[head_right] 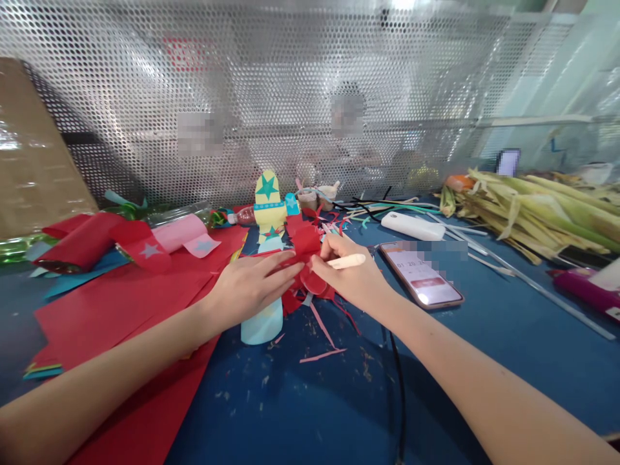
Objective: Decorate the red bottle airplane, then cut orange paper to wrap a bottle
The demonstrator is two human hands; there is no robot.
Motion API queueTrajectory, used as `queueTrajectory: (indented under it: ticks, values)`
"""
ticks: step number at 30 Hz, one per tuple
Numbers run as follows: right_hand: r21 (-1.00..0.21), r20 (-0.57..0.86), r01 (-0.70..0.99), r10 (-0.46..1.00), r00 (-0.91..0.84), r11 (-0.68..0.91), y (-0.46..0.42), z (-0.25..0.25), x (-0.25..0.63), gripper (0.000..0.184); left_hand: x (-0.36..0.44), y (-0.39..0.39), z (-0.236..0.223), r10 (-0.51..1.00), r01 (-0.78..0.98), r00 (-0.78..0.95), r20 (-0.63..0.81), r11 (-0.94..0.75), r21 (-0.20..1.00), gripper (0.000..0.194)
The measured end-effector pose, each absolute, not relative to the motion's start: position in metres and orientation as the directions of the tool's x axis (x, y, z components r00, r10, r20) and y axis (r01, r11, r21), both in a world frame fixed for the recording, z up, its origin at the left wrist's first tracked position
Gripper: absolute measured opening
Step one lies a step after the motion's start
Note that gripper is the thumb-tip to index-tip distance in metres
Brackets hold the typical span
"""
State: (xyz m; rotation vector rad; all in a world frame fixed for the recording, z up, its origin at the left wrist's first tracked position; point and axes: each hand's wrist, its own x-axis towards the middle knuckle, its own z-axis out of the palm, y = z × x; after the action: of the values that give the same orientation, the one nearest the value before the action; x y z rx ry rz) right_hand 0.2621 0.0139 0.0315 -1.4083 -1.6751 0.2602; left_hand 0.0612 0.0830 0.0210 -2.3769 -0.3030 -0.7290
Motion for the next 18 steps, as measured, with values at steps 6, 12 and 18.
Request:
queueTrajectory:
  ticks: [6,12,18]
  values:
    - [-0.661,0.488,0.677,0.871,0.057,0.325,0.0143,0.0297,0.2627,0.022,0.0613,0.0829,0.0210,0.035,0.383,0.819,0.572,-0.777,-0.500,0.023]
    - [-0.695,0.482,0.641,0.873,0.078,0.327,0.0143,0.0312,0.2621,0.022,0.0615,0.0821,0.0221,0.030,0.381,0.818,0.575,-0.778,-0.500,0.023]
    - [-0.778,0.494,0.552,0.835,0.242,0.301,0.0149,0.0367,0.2665,0.025,0.0611,0.0813,0.0224,0.035,0.384,0.821,0.570,-0.772,-0.506,0.024]
